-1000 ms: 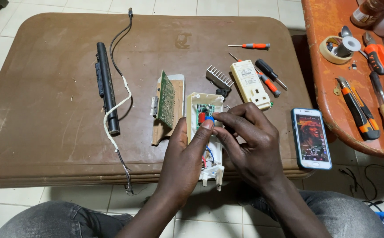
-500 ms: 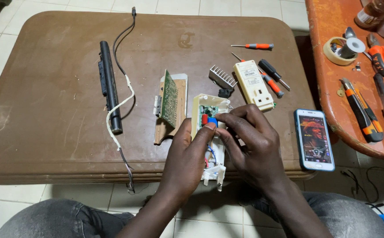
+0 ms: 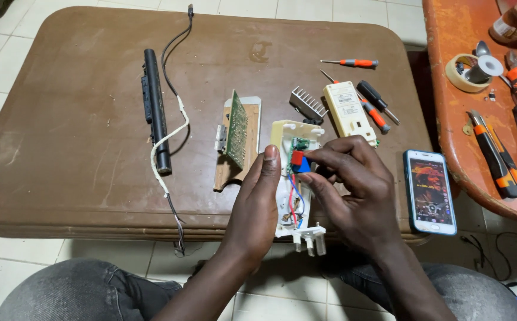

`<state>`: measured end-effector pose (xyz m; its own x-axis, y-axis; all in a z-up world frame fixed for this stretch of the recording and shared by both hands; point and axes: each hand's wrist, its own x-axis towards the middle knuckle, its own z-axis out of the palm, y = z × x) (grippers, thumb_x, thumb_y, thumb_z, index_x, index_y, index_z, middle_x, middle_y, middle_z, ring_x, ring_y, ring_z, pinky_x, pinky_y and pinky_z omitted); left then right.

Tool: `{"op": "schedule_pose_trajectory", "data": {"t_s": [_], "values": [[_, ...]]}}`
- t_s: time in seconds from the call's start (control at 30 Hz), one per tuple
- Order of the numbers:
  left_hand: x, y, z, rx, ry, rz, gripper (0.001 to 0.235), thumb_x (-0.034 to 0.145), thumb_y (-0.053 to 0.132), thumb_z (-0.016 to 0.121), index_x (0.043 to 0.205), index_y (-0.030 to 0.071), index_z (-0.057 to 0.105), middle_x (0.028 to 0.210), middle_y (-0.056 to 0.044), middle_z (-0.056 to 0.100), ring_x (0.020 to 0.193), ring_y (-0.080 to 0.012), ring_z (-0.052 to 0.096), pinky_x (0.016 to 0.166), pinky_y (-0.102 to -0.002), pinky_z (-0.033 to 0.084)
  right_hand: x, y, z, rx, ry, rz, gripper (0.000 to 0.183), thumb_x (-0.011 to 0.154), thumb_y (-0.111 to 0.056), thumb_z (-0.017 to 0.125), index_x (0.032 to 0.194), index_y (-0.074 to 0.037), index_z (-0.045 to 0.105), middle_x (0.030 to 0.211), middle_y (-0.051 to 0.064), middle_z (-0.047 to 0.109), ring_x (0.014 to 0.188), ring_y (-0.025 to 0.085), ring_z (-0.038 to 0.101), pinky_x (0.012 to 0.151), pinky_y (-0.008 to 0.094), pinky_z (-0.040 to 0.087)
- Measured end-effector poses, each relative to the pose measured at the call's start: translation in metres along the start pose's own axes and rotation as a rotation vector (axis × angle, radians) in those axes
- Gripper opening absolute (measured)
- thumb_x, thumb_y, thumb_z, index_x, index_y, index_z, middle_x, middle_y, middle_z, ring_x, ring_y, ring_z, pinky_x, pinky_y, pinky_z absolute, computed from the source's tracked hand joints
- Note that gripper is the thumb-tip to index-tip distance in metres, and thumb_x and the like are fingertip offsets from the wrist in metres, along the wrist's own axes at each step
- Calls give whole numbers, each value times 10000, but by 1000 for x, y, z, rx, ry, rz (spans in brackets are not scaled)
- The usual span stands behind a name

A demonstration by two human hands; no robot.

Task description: The person assembles a small electronic device by placing a circuit board and a black component into a white plastic housing. They close the casing and secure it by tightening screws with a screwdriver.

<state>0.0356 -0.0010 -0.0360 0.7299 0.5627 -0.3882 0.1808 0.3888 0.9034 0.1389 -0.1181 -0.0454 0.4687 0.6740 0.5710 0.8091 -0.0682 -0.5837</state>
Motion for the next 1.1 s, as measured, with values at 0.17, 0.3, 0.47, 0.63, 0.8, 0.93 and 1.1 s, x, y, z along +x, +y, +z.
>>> {"op": "schedule_pose_trajectory", "data": {"t_s": [0.17,0.3,0.47,0.63,0.8,0.93,1.1], "values": [[5,-10,-3,-74,3,14,786,915,585,402,1540,114,471,1644,-53,470,1535,-154,393,1222,-328,294,-1,2,1,18,-1,31,294,918,-151,774,1184,-34,728,1053,108,581,910,179,612,739,273,548],[6,-11,-4,-109,0,10,808,912,595,401,1563,117,428,1664,-59,432,1553,-163,351,1228,-346,258,-1,1,1,16,21,33,266,920,-127,775,1164,-31,726,1047,120,581,918,186,622,737,269,551],[3,-6,-3,-97,-19,32,760,924,573,397,1532,122,469,1630,-63,481,1528,-168,401,1211,-339,296,-2,2,2,22,22,44,260,931,-121,765,1173,-32,729,1059,118,586,836,167,612,751,270,528],[-1,4,-1,-97,-28,37,585,945,482,424,1366,137,640,1383,4,690,1332,-95,579,1121,-284,429,-3,5,4,49,26,82,269,914,-63,779,1176,-25,732,1040,112,604,854,166,608,767,266,520],[1,-1,-3,-190,-96,95,424,1031,396,427,1173,84,676,1103,-20,692,1064,-99,608,948,-279,494,-3,4,5,-63,21,-11,259,944,-94,758,1188,-15,724,998,117,628,888,213,636,761,308,530],[1,1,-3,-194,-88,92,461,1015,385,424,1247,88,690,1228,-31,730,1168,-113,636,1006,-286,498,-3,0,7,-87,41,-83,236,964,-74,733,1184,12,714,966,129,611,875,242,616,783,333,504],[10,-7,-1,-357,-70,-39,551,976,350,462,1417,59,617,1426,-81,685,1332,-149,607,1116,-316,468,-4,-1,7,-139,18,-151,235,988,-86,703,1200,15,710,984,148,611,866,251,628,790,347,497]]}}
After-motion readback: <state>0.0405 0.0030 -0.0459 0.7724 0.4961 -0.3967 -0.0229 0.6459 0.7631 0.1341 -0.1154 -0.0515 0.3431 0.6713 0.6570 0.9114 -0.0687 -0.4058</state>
